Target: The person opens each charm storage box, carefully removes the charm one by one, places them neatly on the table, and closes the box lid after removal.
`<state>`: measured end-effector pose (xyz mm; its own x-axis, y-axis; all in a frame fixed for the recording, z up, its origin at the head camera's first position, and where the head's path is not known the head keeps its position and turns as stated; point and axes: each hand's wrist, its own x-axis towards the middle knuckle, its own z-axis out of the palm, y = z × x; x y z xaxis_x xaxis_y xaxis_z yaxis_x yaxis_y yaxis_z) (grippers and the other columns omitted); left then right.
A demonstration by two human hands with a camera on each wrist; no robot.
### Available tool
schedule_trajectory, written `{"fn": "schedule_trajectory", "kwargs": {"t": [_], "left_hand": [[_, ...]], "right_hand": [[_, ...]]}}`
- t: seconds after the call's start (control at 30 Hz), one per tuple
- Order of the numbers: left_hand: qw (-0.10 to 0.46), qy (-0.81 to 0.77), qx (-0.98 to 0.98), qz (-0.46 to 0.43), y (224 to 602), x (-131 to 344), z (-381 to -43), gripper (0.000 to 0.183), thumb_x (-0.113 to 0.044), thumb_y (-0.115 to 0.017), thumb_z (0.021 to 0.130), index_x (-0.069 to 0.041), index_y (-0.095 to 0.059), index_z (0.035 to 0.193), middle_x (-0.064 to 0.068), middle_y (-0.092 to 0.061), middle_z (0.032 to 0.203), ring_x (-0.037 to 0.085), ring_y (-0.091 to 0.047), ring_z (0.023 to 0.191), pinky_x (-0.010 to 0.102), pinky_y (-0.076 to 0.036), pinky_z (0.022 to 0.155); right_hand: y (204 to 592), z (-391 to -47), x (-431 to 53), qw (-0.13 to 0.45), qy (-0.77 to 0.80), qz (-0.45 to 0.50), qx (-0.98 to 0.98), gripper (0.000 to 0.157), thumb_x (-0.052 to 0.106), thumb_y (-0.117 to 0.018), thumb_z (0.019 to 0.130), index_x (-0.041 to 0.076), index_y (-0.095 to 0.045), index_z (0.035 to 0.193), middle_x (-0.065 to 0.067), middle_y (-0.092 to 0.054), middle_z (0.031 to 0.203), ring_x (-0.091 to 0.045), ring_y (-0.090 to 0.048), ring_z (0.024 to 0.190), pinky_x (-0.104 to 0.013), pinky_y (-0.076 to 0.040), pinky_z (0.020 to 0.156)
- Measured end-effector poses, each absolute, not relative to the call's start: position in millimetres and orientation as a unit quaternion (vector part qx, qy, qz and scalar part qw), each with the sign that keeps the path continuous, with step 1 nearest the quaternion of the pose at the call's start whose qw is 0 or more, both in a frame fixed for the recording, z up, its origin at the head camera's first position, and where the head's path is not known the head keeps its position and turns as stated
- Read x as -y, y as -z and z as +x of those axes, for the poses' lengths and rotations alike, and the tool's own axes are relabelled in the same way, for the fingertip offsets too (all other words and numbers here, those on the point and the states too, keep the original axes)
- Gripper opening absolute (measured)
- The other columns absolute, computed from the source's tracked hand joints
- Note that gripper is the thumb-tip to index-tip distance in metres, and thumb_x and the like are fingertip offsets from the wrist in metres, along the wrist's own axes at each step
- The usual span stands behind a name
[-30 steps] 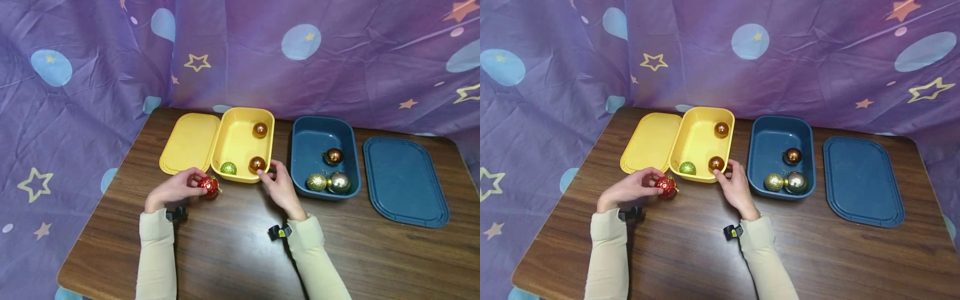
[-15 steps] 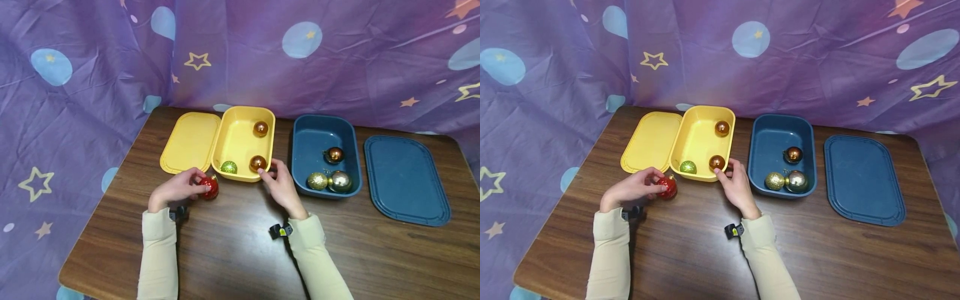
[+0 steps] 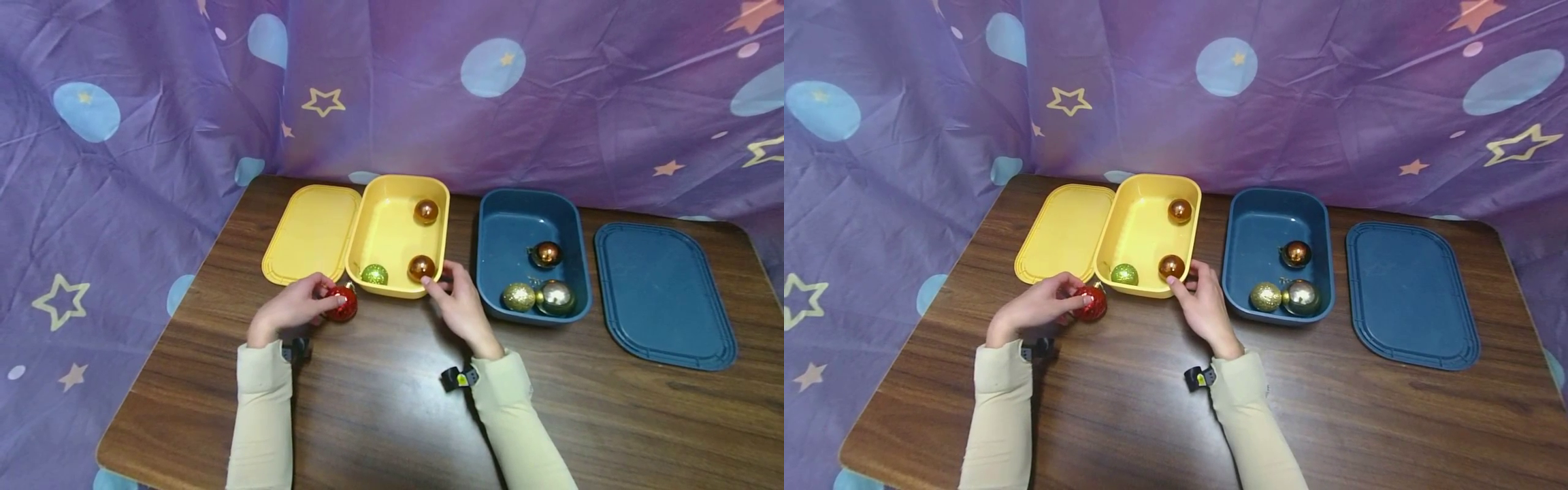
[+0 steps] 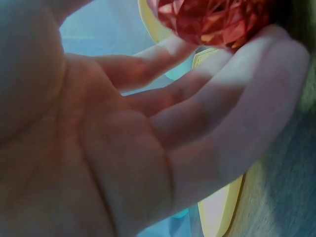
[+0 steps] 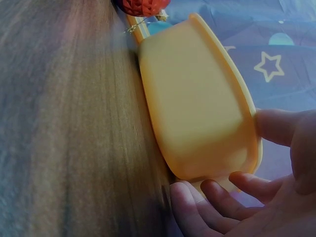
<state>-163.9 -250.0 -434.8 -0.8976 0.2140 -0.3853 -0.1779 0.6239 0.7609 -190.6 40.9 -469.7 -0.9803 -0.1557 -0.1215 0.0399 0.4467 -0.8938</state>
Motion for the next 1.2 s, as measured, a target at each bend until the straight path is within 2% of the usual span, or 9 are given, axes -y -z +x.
{"fn": "schedule_trajectory", "kwargs": {"t": [0.3, 0.5, 0.83, 1.2], "left_hand": [[0.199, -0.41, -0.89, 0.019, 437.6, 248.7, -166.0, 0.037, -0.026, -0.059, 0.095, 0.003, -0.052, 0.118, 0.017, -0.059, 0.102, 0.025, -0.065, 0.072, 0.032, -0.055, 0.064], [0.183, -0.397, -0.899, 0.027, 437.0, 245.8, -166.3, 0.035, -0.027, -0.056, 0.097, 0.002, -0.053, 0.117, 0.016, -0.061, 0.099, 0.025, -0.064, 0.07, 0.027, -0.052, 0.061], [0.176, -0.391, -0.903, 0.034, 435.1, 243.5, -165.9, 0.033, -0.026, -0.057, 0.096, 0.001, -0.054, 0.116, 0.013, -0.063, 0.094, 0.015, -0.058, 0.063, 0.027, -0.049, 0.063], [0.192, -0.386, -0.901, 0.043, 437.5, 245.2, -166.6, 0.033, -0.028, -0.056, 0.097, 0.0, -0.056, 0.115, 0.011, -0.061, 0.081, 0.014, -0.057, 0.063, 0.027, -0.047, 0.061]], "right_hand": [[470.1, -190.7, -40.8, 0.089, 0.525, -0.035, -0.846, 0.056, 0.029, -0.059, 0.095, -0.001, -0.041, 0.139, -0.021, -0.05, 0.129, -0.031, -0.063, 0.106, -0.036, -0.052, 0.081], [469.5, -190.5, -40.7, 0.087, 0.525, -0.037, -0.846, 0.057, 0.03, -0.059, 0.095, -0.001, -0.041, 0.139, -0.021, -0.05, 0.129, -0.03, -0.063, 0.105, -0.038, -0.051, 0.084], [468.4, -190.3, -41.6, 0.09, 0.526, -0.041, -0.845, 0.058, 0.031, -0.058, 0.095, -0.002, -0.039, 0.14, -0.023, -0.047, 0.133, -0.032, -0.063, 0.108, -0.042, -0.052, 0.087], [469.9, -190.5, -41.8, 0.089, 0.523, -0.043, -0.847, 0.058, 0.03, -0.058, 0.096, -0.002, -0.039, 0.14, -0.023, -0.047, 0.132, -0.032, -0.063, 0.107, -0.042, -0.052, 0.087]]}}
